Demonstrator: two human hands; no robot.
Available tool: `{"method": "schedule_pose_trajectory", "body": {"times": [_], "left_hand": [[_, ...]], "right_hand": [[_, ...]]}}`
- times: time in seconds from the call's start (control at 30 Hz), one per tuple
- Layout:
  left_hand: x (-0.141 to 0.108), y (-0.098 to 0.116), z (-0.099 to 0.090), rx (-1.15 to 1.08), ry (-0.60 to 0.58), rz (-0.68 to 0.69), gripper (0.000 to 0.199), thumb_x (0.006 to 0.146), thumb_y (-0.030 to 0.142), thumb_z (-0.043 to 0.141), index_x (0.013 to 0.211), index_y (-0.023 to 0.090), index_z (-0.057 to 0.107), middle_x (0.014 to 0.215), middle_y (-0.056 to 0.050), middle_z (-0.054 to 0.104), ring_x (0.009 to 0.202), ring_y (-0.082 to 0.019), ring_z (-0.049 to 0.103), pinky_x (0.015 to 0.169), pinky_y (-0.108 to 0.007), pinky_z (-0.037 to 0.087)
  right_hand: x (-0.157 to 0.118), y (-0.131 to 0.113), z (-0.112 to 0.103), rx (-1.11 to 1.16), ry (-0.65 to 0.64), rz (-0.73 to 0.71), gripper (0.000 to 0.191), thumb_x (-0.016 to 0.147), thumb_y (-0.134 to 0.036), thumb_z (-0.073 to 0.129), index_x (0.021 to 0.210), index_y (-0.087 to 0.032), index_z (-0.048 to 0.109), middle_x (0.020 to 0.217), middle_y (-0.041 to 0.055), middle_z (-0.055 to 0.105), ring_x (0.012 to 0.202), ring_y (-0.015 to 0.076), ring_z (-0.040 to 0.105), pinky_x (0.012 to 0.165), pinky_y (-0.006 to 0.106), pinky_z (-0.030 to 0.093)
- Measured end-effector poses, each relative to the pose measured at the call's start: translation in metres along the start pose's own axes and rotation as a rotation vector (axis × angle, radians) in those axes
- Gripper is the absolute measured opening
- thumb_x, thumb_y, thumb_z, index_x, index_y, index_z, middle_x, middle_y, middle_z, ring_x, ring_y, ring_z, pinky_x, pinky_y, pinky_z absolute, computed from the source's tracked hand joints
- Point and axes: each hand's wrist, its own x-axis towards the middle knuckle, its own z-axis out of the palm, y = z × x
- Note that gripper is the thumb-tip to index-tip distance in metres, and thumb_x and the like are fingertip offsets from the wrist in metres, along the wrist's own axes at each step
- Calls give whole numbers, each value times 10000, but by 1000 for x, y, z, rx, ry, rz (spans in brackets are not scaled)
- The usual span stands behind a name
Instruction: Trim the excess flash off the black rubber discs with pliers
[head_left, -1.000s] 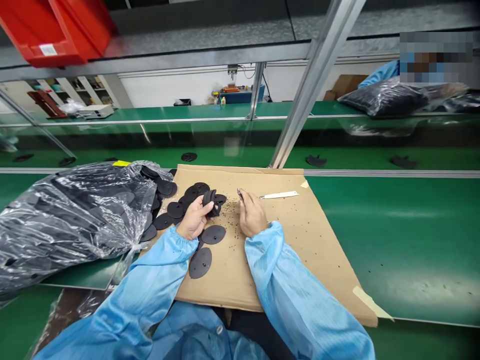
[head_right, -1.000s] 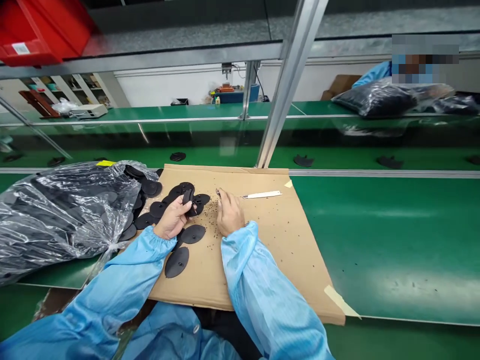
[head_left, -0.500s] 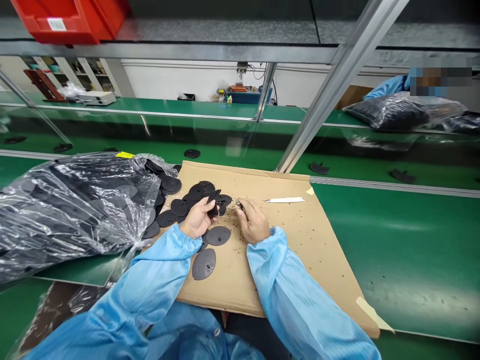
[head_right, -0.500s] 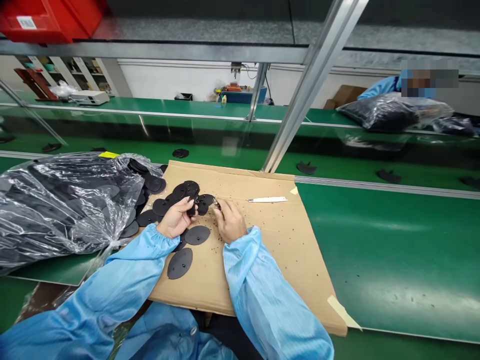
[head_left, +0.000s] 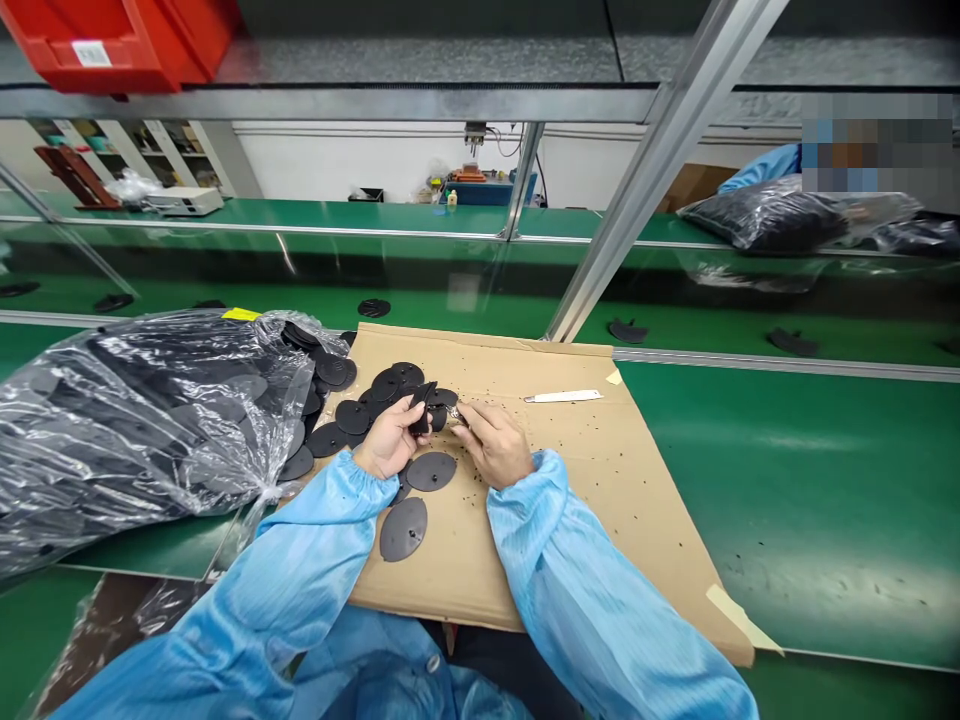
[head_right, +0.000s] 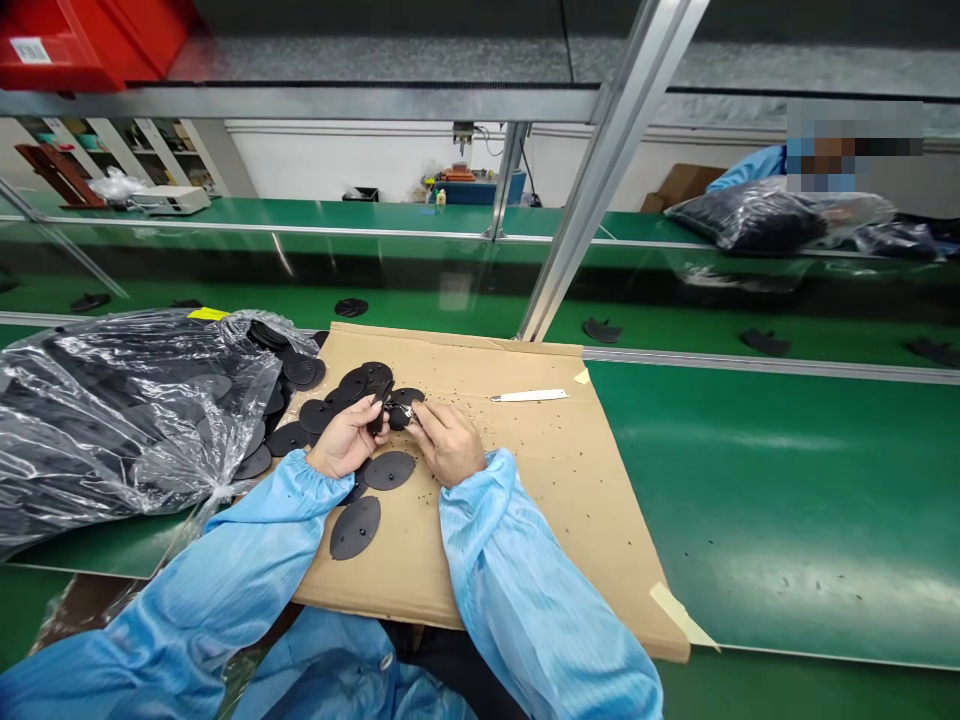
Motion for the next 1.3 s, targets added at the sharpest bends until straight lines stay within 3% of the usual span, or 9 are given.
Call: {"method": "schedule_pose_trajectory", "body": {"times": [0.23,0.4,0.63,0.77,0.93,1.07,1.17,1.3], "left_hand": [[0,-2,-2,20,-4,26,297,687,200,738,879,159,516,643,12,548,510,-95,527,463,-193,376],[2,-1,-5,81,32,61,298,717,221,725,897,177,492,678,16,543,569,-126,601,502,-218,466],[2,-1,-5,98,28,106,378,730,252,724,1030,192,502,702,15,547,575,-126,607,499,-215,457],[2,-1,-3,97,45,151,462,713,286,745,1093,202,496,694,23,547,547,-106,576,467,-191,397],[4,-1,-4,97,41,154,528,678,314,776,1113,216,493,698,26,555,539,-94,558,458,-180,367],[6,-1,-6,72,61,147,441,654,276,799,977,191,511,666,37,537,499,-55,492,427,-150,312],[7,-1,-7,24,36,153,362,673,260,786,909,182,522,657,37,538,514,-53,495,446,-150,350],[6,0,-6,-41,-33,169,375,705,246,757,1015,198,551,865,-29,640,734,-149,638,620,-270,512]], "right_hand": [[-1,1,4,-43,-19,-25,324,971,-313,440,1176,-162,640,1062,119,686,925,218,634,834,349,513],[-3,-1,6,-36,-60,27,339,979,-323,414,1183,-164,633,1077,109,684,954,220,646,857,344,521],[-4,-5,8,122,-33,121,321,964,-336,446,1194,-204,628,1098,94,676,986,207,647,892,332,524],[-3,1,8,304,89,285,328,948,-351,468,1184,-194,634,1099,94,672,1019,208,630,916,347,509],[-4,17,13,533,275,664,431,893,-476,512,1138,-148,645,1014,97,685,904,209,645,843,369,526],[-5,22,17,598,275,807,558,735,-522,683,1131,-134,622,998,103,678,852,208,636,792,364,531],[-4,17,14,562,150,749,448,741,-493,686,1030,-152,653,953,89,683,860,221,632,793,372,523],[-2,5,5,460,77,476,323,877,-408,555,1095,-187,642,1067,88,656,1012,224,602,917,381,480]]}}
